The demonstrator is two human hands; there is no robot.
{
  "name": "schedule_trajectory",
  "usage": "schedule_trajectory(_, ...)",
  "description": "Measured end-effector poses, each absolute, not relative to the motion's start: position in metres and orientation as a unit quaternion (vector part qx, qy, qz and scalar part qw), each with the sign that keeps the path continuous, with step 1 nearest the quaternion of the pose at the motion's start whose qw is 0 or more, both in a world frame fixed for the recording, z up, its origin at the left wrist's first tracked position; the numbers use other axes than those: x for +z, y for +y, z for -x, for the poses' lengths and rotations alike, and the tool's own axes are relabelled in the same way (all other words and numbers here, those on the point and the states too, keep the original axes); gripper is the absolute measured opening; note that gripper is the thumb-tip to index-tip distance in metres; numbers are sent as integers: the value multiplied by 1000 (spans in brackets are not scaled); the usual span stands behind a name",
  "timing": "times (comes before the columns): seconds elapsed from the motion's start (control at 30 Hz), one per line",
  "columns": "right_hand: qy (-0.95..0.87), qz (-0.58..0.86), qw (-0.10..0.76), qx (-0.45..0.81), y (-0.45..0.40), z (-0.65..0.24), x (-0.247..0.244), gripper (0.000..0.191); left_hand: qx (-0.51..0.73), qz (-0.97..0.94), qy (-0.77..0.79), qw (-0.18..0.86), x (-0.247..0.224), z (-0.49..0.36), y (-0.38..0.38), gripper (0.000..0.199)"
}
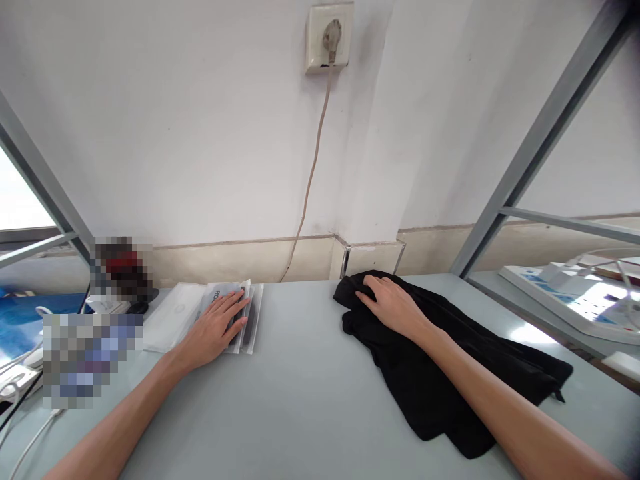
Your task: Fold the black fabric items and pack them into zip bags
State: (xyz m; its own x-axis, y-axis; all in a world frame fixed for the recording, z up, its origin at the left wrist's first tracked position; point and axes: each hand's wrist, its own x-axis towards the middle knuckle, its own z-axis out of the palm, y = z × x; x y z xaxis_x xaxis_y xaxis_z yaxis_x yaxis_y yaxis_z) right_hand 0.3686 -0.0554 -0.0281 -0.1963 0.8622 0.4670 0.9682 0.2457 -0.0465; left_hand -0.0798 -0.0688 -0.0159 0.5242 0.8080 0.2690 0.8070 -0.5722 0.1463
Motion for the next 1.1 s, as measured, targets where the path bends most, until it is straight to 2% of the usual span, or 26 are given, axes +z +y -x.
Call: schedule_trajectory(1.1, -776, 587, 206, -104, -55, -369, -32, 21, 162, -875, 456, -1, -16, 80, -70, 53)
